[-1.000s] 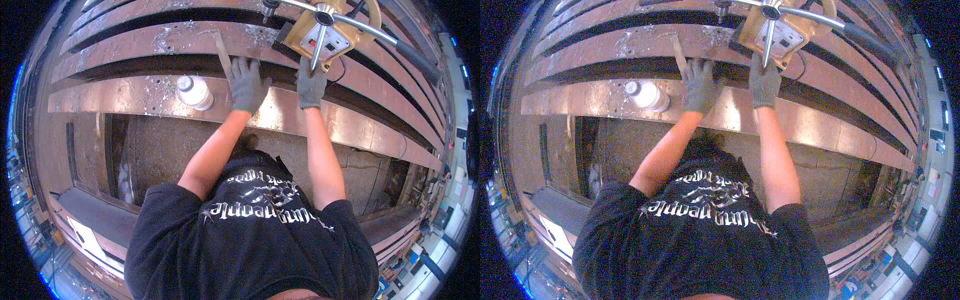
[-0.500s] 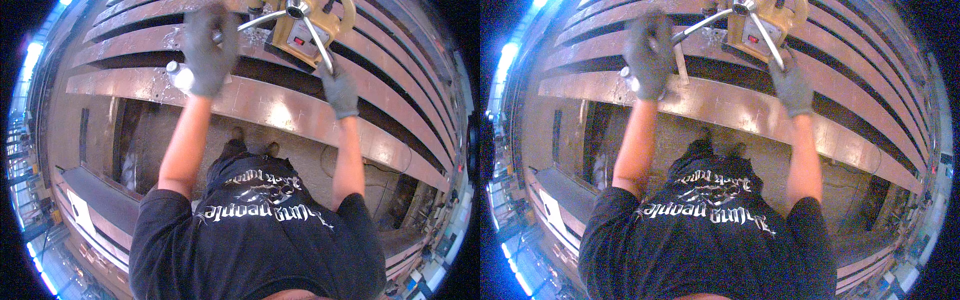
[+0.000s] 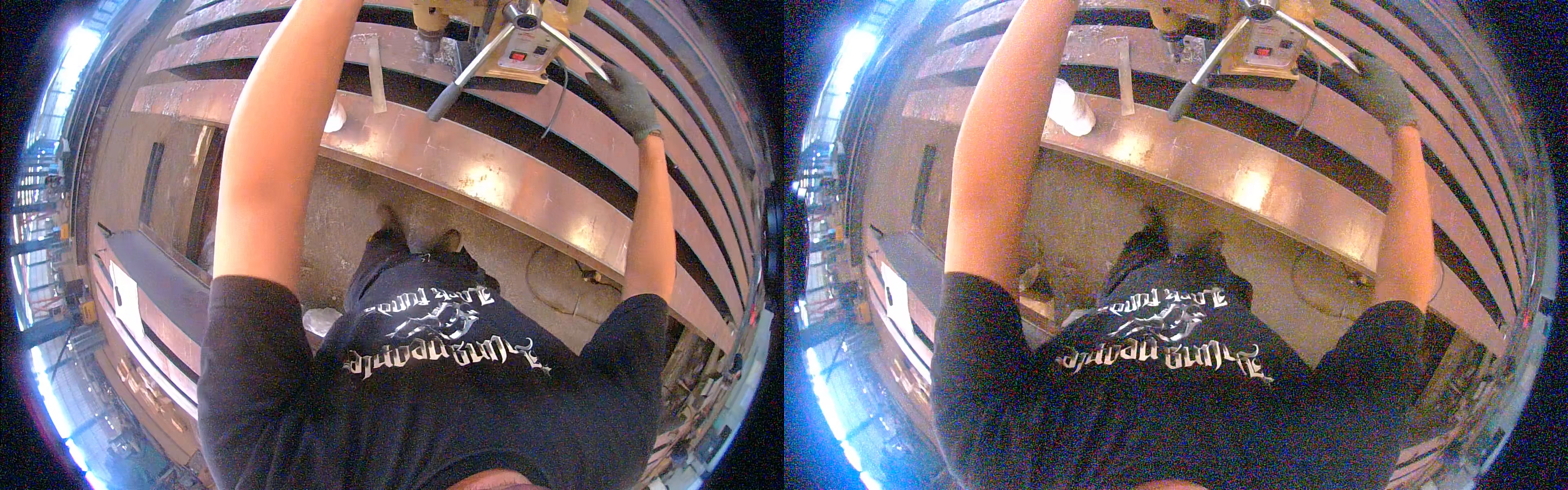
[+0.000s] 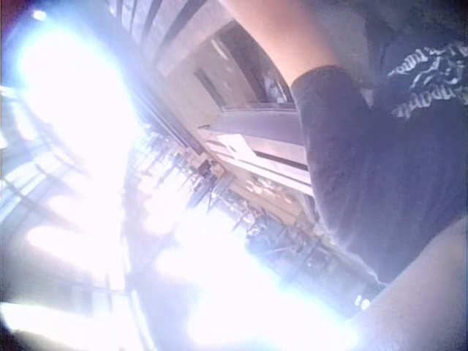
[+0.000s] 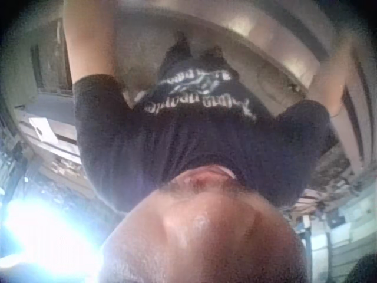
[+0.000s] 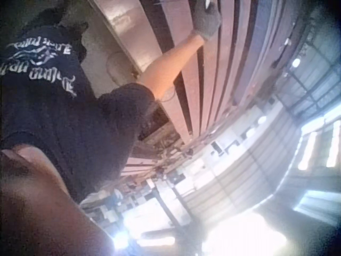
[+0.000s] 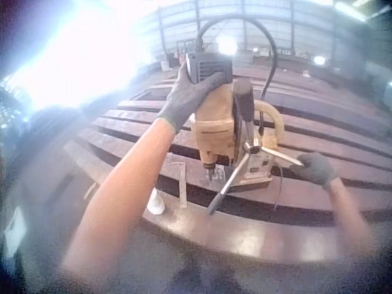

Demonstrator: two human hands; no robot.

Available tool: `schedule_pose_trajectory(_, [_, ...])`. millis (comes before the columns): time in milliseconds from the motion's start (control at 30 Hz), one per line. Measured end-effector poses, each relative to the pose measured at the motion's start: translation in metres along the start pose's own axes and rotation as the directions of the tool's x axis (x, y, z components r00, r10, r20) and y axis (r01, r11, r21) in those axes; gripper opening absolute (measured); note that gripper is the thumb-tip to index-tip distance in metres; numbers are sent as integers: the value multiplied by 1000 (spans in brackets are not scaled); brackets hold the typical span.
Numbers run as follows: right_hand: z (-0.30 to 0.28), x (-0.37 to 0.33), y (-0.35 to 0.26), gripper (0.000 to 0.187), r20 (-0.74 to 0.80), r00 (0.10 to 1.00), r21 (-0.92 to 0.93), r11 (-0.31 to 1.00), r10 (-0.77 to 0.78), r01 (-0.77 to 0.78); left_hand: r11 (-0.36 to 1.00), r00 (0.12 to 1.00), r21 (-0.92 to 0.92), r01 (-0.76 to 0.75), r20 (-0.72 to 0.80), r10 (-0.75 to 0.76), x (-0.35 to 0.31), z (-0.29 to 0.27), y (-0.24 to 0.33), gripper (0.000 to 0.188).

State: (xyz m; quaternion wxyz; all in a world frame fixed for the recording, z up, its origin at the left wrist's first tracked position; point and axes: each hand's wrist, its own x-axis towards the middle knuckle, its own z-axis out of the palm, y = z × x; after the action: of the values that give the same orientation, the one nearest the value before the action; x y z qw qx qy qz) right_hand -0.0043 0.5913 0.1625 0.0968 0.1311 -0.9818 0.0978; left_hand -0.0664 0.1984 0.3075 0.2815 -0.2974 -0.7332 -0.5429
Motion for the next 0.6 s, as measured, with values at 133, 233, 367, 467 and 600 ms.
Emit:
schedule_pose_trajectory(133, [16, -10, -18, 46, -76, 997, -118, 992, 31, -39, 938, 994, -337, -86, 32, 103, 25, -3, -45, 65])
schedule_pose_trajectory(233, [21, -44, -69, 48, -96, 993, 15, 998, 65, -64, 839, 970, -527, 139, 243, -8, 45, -21, -81, 59])
schedule_pose_trajectory(367, [-3, -69, -141, 52, 28, 980, 143, 969, 198, -200, 951, 959, 249, -183, 257, 117, 22, -45, -80, 63])
schedule_pose_trajectory(467, [-10, -67, -126, 53, -24, 992, 74, 990, 125, -123, 970, 975, 176, -169, 173, 139, 29, -40, -92, 80])
schedule_pose_trajectory(600, [-58, -35, -98, 48, 9, 998, -75, 995, 66, -65, 975, 947, -34, -222, 229, 224, 29, -36, -96, 68])
